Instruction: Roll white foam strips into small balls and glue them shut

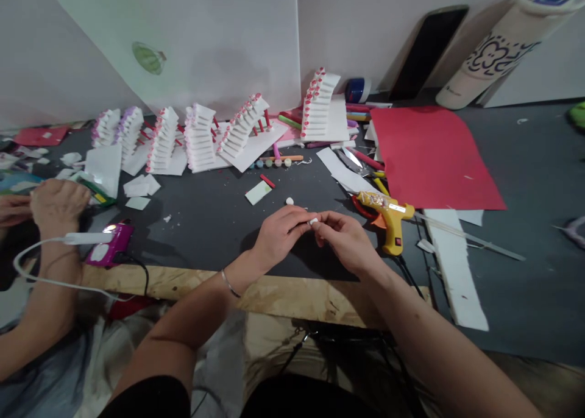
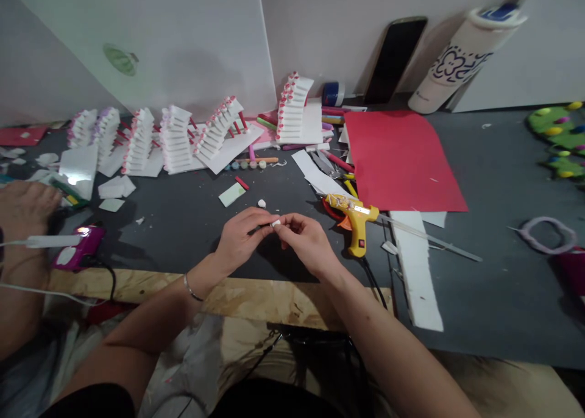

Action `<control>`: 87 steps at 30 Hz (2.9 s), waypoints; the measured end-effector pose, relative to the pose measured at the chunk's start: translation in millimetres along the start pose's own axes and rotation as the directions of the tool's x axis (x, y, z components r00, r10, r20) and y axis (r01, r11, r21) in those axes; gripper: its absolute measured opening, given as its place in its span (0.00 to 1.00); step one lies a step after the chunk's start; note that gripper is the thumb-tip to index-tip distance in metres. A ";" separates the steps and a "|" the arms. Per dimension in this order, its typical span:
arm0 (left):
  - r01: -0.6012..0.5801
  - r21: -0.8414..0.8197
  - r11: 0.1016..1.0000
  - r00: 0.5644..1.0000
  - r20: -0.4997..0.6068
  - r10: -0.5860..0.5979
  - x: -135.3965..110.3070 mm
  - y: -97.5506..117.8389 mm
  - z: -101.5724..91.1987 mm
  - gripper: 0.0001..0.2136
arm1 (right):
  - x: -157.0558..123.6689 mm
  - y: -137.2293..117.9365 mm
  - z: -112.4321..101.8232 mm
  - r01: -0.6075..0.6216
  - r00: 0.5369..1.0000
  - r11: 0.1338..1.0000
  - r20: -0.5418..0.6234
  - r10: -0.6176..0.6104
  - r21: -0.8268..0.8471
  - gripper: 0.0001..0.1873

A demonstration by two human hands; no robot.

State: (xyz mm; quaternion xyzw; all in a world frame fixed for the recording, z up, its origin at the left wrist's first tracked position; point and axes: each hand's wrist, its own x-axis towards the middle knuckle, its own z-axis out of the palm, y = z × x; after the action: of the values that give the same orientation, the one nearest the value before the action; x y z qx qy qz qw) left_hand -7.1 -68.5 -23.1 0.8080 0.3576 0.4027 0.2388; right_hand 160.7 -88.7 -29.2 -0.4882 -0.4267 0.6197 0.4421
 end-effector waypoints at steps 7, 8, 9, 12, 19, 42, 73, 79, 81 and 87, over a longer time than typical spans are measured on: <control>0.162 -0.074 0.984 0.983 -0.080 -0.168 2.8 -1.0 -0.7 0.07 | 0.7 -0.2 -1.3 -0.076 0.996 0.962 0.061 0.063 0.262 0.16; 0.176 -0.074 0.982 0.979 -0.087 -0.182 3.2 -1.0 -1.0 0.07 | 0.5 -0.6 -1.2 -0.089 0.995 0.954 0.058 0.075 0.288 0.17; 0.184 -0.072 0.980 0.978 -0.087 -0.190 3.5 -1.1 -1.1 0.08 | 0.3 -0.9 -1.1 -0.100 0.995 0.949 0.055 0.087 0.300 0.17; 0.188 -0.069 0.980 0.979 -0.063 -0.192 4.2 -1.5 -1.3 0.09 | 0.3 -1.2 -0.5 -0.101 0.995 0.953 0.047 0.092 0.284 0.17; 0.141 -0.031 0.990 0.990 0.016 -0.141 2.9 -2.2 -2.4 0.12 | 3.1 3.7 1.6 -0.016 1.000 0.983 -0.011 0.018 0.184 0.16; 0.287 0.312 0.906 0.956 -0.033 -0.292 8.0 -21.7 -15.8 0.11 | 1.3 5.0 4.8 0.089 0.985 0.989 -0.135 -0.105 -0.122 0.16; 0.013 0.549 0.836 0.985 0.136 -0.104 -4.4 1.3 1.9 0.21 | -9.5 -3.9 4.2 0.029 0.998 0.993 0.051 -0.023 -0.114 0.18; -0.096 0.542 0.835 0.992 0.122 0.035 -4.3 0.7 2.0 0.21 | -10.0 -0.4 8.0 0.114 0.993 0.988 0.029 -0.111 -0.107 0.19; -0.091 0.543 0.835 0.994 0.101 0.042 -5.2 0.5 3.1 0.20 | -11.4 -0.3 7.1 0.161 0.987 0.975 0.025 -0.159 -0.153 0.18; -0.134 0.524 0.841 0.984 0.170 0.051 -9.2 -1.3 11.2 0.17 | -9.0 -34.3 -21.2 0.266 0.895 0.832 -0.196 -0.401 -0.486 0.18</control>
State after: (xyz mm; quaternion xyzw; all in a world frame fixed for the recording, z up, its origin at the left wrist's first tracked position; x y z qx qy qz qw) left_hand -2.2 -75.8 -34.7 0.8866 0.3970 0.2371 0.0111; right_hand 187.3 -87.0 2.4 -0.5788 -0.5673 0.3389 0.4778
